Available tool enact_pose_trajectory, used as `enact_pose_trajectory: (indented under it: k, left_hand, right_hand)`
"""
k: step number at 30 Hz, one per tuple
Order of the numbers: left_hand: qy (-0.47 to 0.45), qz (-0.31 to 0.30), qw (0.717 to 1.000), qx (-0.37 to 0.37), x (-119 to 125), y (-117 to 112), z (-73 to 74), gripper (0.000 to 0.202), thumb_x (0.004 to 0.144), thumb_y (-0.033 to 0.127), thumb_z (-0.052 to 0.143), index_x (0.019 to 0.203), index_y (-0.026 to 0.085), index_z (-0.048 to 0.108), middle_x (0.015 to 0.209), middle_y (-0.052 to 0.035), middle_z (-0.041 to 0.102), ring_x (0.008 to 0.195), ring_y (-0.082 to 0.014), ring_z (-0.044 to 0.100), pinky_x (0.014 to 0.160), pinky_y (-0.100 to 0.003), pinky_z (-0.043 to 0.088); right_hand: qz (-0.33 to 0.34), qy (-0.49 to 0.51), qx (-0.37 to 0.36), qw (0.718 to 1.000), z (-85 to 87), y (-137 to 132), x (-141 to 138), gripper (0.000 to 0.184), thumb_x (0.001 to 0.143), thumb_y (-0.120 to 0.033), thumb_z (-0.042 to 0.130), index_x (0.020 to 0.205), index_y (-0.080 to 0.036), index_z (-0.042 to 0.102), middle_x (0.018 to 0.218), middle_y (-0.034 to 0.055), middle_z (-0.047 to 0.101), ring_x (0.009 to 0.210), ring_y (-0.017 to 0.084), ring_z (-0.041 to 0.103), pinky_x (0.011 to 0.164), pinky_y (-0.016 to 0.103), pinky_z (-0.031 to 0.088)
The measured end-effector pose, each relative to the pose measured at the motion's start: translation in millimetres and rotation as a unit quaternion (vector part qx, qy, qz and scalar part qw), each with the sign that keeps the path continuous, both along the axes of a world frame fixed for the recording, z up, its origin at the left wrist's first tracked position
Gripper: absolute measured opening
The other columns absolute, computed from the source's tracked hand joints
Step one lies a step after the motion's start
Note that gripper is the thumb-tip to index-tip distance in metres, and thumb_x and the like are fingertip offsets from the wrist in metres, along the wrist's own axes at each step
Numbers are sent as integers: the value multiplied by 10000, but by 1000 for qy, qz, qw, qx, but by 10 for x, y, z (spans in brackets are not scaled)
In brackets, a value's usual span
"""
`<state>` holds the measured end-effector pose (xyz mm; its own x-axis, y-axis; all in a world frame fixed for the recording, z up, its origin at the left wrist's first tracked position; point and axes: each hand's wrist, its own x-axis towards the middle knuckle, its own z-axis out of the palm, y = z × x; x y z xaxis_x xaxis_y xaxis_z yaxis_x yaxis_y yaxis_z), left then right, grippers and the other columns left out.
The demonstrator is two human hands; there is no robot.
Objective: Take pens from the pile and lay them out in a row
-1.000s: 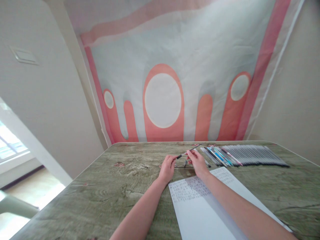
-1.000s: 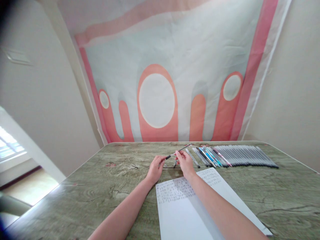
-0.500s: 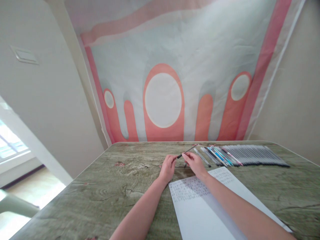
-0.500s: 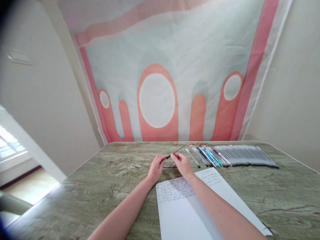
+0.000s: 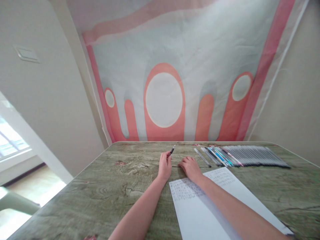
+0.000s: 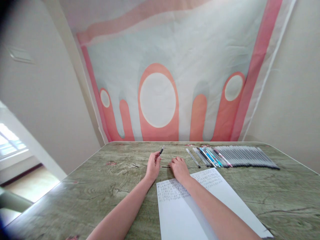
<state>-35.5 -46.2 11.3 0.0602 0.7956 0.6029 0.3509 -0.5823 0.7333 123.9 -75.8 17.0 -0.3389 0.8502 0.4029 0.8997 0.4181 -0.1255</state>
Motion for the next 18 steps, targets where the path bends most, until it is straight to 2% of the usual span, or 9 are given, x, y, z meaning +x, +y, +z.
enact_pose_trajectory:
  k: [5,9,12,15,18]
  left_hand:
    - [13,0,1000,12,10,-10,15,254,809,192,398,1040,188,506,966,-72,511,892,-160,490,807,-336,395]
    - [48,-14,998,28,22,-40,51,244,809,172,392,1015,193,521,941,-69,516,905,-164,483,808,-332,393]
    - [77,-32,996,37,44,-80,91,246,816,164,375,1004,200,530,918,-62,519,881,-154,486,808,-323,393]
    - [101,-58,992,38,64,-122,128,253,822,167,366,1012,206,529,931,-58,520,889,-148,486,820,-317,388]
    - [119,-73,990,37,70,-146,146,252,826,167,362,1008,211,531,945,-54,520,905,-145,480,830,-309,385]
  right_hand:
    - [4,2,12,1000,-3,-7,-20,219,847,-236,412,850,-219,630,840,50,584,882,180,455,792,311,295]
    - [-35,174,45,983,-24,48,-1,268,865,-229,345,981,-175,581,922,79,562,889,181,478,787,296,347]
    - [-28,357,56,932,-32,110,64,302,867,-286,319,976,-160,572,940,87,569,893,183,504,798,302,381]
    - [-24,521,25,853,-33,163,132,326,827,-380,379,963,-147,562,916,86,600,849,190,543,781,327,419]
    - [-12,627,-24,779,-24,183,155,344,767,-433,461,939,-154,566,878,74,628,816,194,572,768,340,443]
